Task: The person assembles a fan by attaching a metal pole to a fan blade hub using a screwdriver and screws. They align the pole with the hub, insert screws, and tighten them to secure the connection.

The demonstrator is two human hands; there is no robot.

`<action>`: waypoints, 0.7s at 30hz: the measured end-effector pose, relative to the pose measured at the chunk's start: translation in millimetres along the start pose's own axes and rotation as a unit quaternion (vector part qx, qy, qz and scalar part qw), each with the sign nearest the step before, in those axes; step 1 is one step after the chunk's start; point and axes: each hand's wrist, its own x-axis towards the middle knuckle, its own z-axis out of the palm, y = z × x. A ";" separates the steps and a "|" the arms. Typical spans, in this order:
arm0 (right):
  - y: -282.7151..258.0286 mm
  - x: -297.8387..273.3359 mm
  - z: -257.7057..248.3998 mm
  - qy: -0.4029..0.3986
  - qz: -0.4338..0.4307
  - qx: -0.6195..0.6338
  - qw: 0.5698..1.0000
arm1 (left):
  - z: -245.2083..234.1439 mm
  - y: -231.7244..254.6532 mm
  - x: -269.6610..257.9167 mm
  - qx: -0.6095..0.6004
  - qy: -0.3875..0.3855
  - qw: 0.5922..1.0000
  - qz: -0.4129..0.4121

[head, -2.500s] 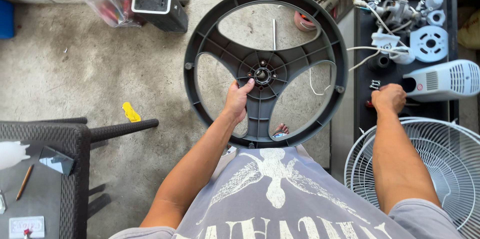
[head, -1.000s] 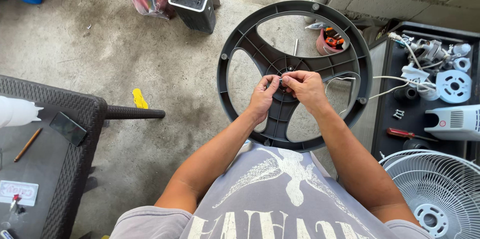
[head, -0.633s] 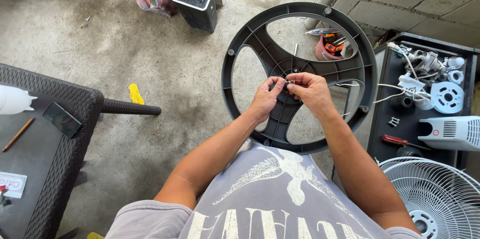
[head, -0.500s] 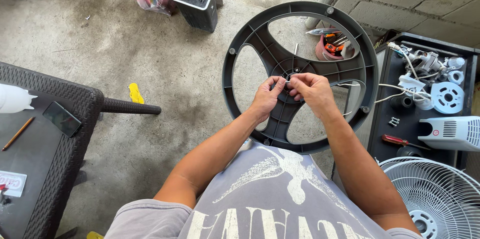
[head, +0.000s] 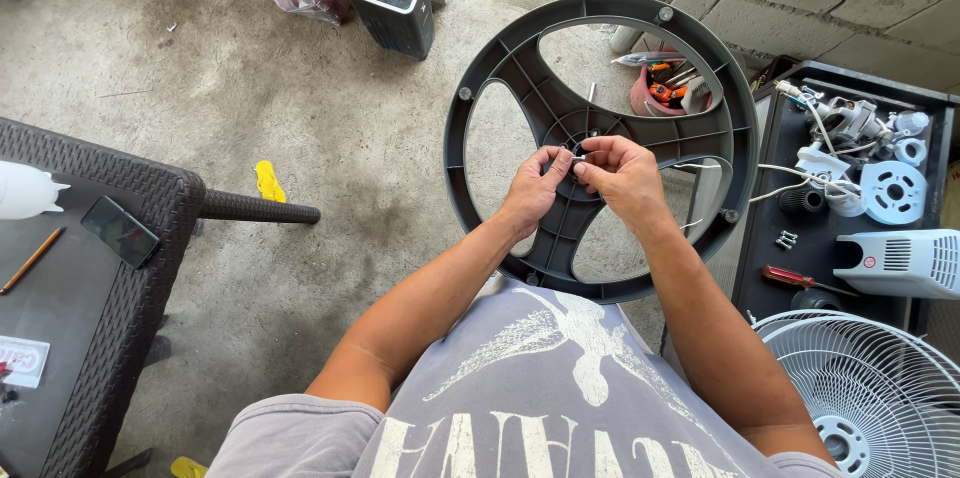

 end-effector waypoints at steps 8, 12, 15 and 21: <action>2.2 1.3 2.9 0.030 0.082 -0.021 0.996 | -3.3 -4.8 3.6 0.040 0.006 0.999 0.025; 7.3 0.3 3.2 0.022 0.037 -0.026 0.999 | -3.8 -6.2 3.5 0.042 0.009 0.999 0.019; 9.8 -0.9 1.2 0.011 0.001 -0.050 0.999 | -4.3 -5.8 3.1 0.045 0.009 0.999 0.022; 9.4 -2.4 3.0 -0.003 -0.015 -0.039 0.999 | -4.9 -6.9 3.1 0.042 -0.004 0.999 0.031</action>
